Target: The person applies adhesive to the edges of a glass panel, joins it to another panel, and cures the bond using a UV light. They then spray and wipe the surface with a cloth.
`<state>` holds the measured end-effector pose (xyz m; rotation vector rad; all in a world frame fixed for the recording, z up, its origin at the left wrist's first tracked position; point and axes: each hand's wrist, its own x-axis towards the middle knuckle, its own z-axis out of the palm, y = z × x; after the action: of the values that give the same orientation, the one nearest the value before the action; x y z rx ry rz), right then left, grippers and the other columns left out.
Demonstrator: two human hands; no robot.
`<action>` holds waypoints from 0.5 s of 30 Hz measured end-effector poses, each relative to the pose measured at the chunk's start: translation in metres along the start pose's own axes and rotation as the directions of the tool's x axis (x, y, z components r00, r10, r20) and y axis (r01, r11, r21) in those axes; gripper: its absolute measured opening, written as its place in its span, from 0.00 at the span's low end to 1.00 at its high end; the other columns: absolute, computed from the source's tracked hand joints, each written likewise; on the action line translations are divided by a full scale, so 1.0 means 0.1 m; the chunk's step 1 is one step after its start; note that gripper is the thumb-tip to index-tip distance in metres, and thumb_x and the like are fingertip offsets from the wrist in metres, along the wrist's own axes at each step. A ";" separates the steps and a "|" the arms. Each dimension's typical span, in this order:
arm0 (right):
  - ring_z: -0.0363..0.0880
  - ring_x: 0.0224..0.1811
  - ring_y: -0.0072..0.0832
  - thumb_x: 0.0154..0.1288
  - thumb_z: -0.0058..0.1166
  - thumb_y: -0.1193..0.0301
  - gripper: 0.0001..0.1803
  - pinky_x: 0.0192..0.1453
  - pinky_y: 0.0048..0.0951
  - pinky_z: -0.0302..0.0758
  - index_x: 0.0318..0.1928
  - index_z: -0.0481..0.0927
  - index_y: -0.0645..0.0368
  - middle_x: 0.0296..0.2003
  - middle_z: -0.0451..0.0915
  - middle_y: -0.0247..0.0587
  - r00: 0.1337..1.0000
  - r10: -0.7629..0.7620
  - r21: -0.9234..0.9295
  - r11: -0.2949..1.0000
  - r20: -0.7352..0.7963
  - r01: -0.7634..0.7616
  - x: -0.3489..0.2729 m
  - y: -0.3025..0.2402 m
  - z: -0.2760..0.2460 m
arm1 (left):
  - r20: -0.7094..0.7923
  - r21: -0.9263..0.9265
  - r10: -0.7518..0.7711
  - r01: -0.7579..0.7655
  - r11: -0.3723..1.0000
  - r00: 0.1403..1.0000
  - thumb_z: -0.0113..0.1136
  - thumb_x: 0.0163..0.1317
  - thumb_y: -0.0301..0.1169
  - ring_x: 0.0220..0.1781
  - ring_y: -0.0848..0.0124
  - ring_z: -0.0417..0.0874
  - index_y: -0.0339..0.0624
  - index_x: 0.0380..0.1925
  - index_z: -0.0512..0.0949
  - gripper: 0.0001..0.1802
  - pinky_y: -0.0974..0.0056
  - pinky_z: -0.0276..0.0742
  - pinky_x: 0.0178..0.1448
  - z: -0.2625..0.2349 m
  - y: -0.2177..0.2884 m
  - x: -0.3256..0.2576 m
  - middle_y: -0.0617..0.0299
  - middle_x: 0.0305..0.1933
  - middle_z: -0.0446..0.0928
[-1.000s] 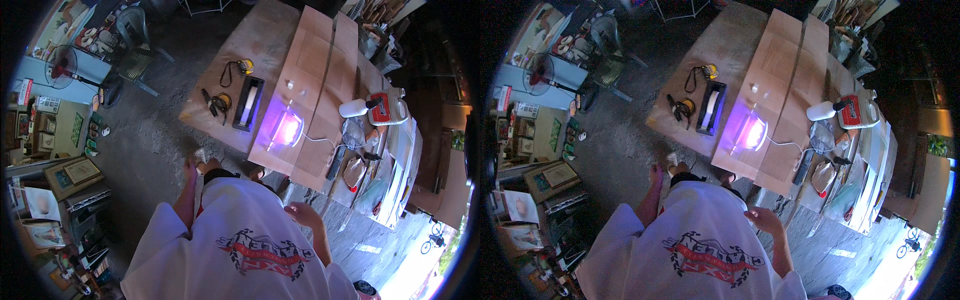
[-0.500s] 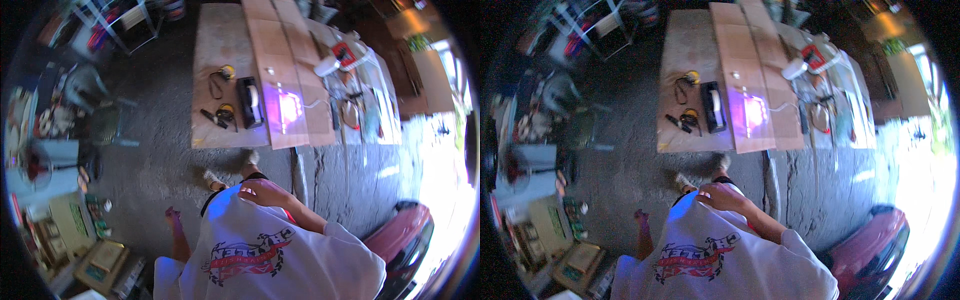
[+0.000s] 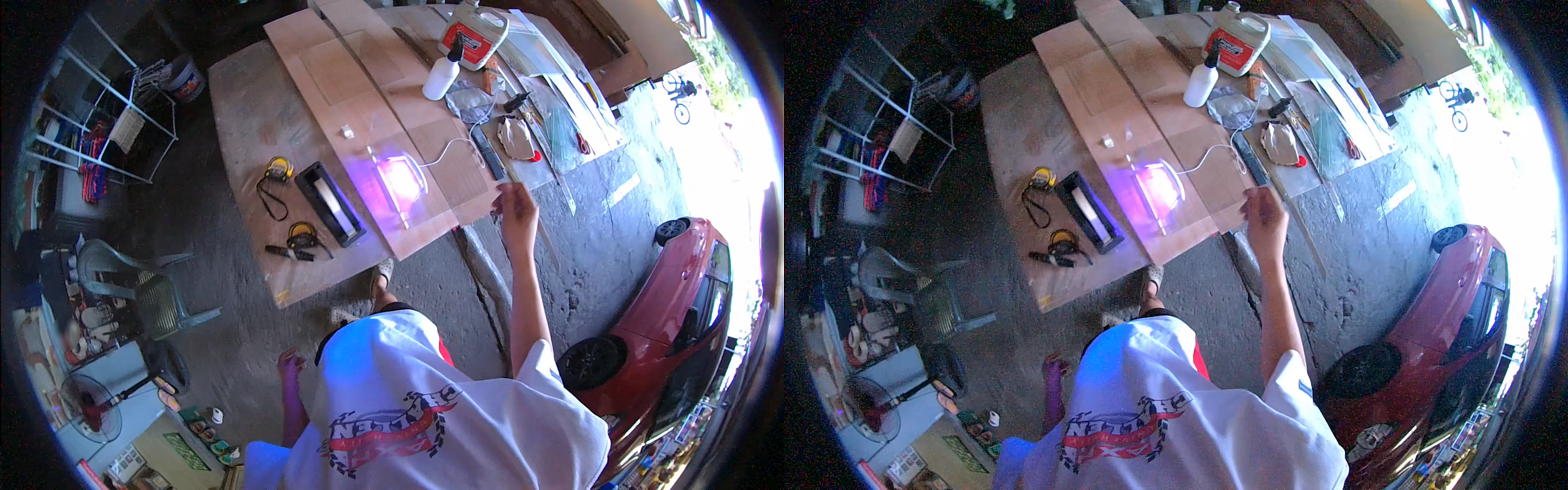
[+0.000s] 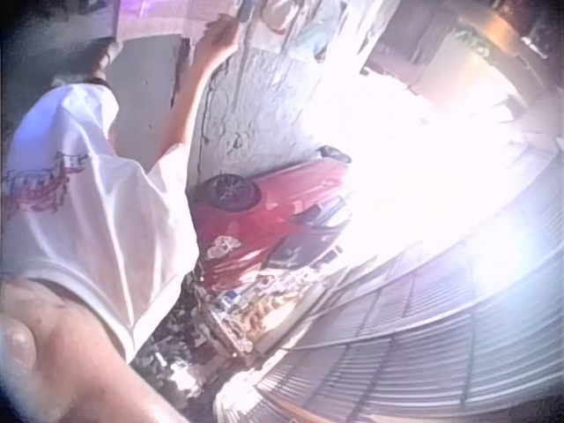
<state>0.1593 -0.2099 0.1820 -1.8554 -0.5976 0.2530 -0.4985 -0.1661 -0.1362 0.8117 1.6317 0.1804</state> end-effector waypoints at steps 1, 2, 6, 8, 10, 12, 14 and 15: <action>0.80 0.28 0.26 0.72 0.58 0.70 0.07 0.35 0.30 0.75 0.43 0.83 0.61 0.25 0.81 0.38 0.998 -0.027 -0.115 0.993 -0.057 0.020 0.26 0.20 -0.09 | -0.007 -0.005 -0.009 0.009 1.000 1.000 0.52 0.70 0.28 0.38 0.67 0.87 0.49 0.59 0.76 0.18 0.61 0.80 0.38 0.02 0.11 0.01 0.57 0.41 0.85; 0.81 0.29 0.29 0.72 0.58 0.69 0.08 0.35 0.32 0.75 0.44 0.83 0.60 0.27 0.82 0.39 0.992 -0.050 -0.245 0.969 -0.117 0.020 0.50 0.42 -0.18 | -0.064 0.024 -0.081 0.083 0.996 0.995 0.52 0.70 0.29 0.38 0.67 0.87 0.49 0.58 0.77 0.18 0.60 0.80 0.39 0.04 0.20 0.01 0.57 0.41 0.85; 0.85 0.45 0.39 0.71 0.58 0.66 0.11 0.45 0.41 0.78 0.47 0.83 0.58 0.40 0.85 0.45 0.971 -0.147 -0.635 0.772 -0.189 -0.007 1.45 1.31 -0.34 | -0.117 0.023 -0.080 0.083 0.996 0.990 0.54 0.72 0.34 0.39 0.69 0.87 0.49 0.58 0.77 0.16 0.61 0.79 0.39 0.07 0.51 -0.14 0.58 0.40 0.85; 0.82 0.50 0.42 0.69 0.59 0.65 0.12 0.50 0.44 0.77 0.48 0.84 0.55 0.45 0.85 0.42 0.960 -0.247 -0.829 0.558 -0.133 0.029 1.80 1.73 -0.33 | -0.138 0.074 -0.152 0.163 0.984 0.979 0.56 0.73 0.37 0.40 0.70 0.87 0.49 0.58 0.76 0.16 0.62 0.78 0.39 0.09 0.60 -0.27 0.59 0.40 0.85; 0.79 0.55 0.43 0.68 0.59 0.64 0.14 0.56 0.47 0.76 0.50 0.85 0.53 0.50 0.84 0.40 0.967 -0.241 -0.909 0.416 -0.085 0.024 2.16 2.08 -0.27 | -0.064 0.047 -0.119 0.122 0.991 0.991 0.57 0.73 0.41 0.41 0.70 0.87 0.49 0.59 0.75 0.18 0.63 0.78 0.40 0.10 0.66 -0.40 0.59 0.42 0.85; 0.76 0.61 0.43 0.66 0.59 0.63 0.15 0.61 0.50 0.73 0.51 0.85 0.52 0.53 0.82 0.41 0.988 -0.138 -0.923 0.384 -0.066 -0.008 2.45 2.33 -0.18 | -0.054 0.073 -0.124 0.128 0.989 0.991 0.57 0.74 0.43 0.41 0.70 0.87 0.49 0.59 0.75 0.19 0.63 0.77 0.40 0.13 0.69 -0.53 0.59 0.43 0.85; 0.75 0.63 0.45 0.67 0.52 0.66 0.17 0.65 0.50 0.68 0.52 0.85 0.55 0.56 0.82 0.46 0.998 -0.044 -0.949 0.313 -0.038 -0.022 2.66 2.50 -0.09 | -0.131 0.164 -0.204 0.224 0.961 0.970 0.56 0.74 0.44 0.41 0.70 0.87 0.49 0.59 0.75 0.19 0.63 0.77 0.40 0.15 0.71 -0.65 0.59 0.43 0.85; 0.75 0.64 0.44 0.67 0.51 0.66 0.17 0.66 0.50 0.66 0.52 0.85 0.56 0.56 0.82 0.46 0.999 0.000 -0.959 0.280 -0.033 -0.032 2.72 2.56 -0.05 | -0.104 0.152 -0.163 0.178 0.972 0.981 0.56 0.75 0.45 0.41 0.69 0.87 0.49 0.60 0.75 0.20 0.63 0.77 0.40 0.16 0.72 -0.68 0.59 0.44 0.85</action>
<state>0.4636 -0.1396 -0.0221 -3.0807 -0.8027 -0.2261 -0.4546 -0.1580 -0.0463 0.7893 1.8107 -0.0372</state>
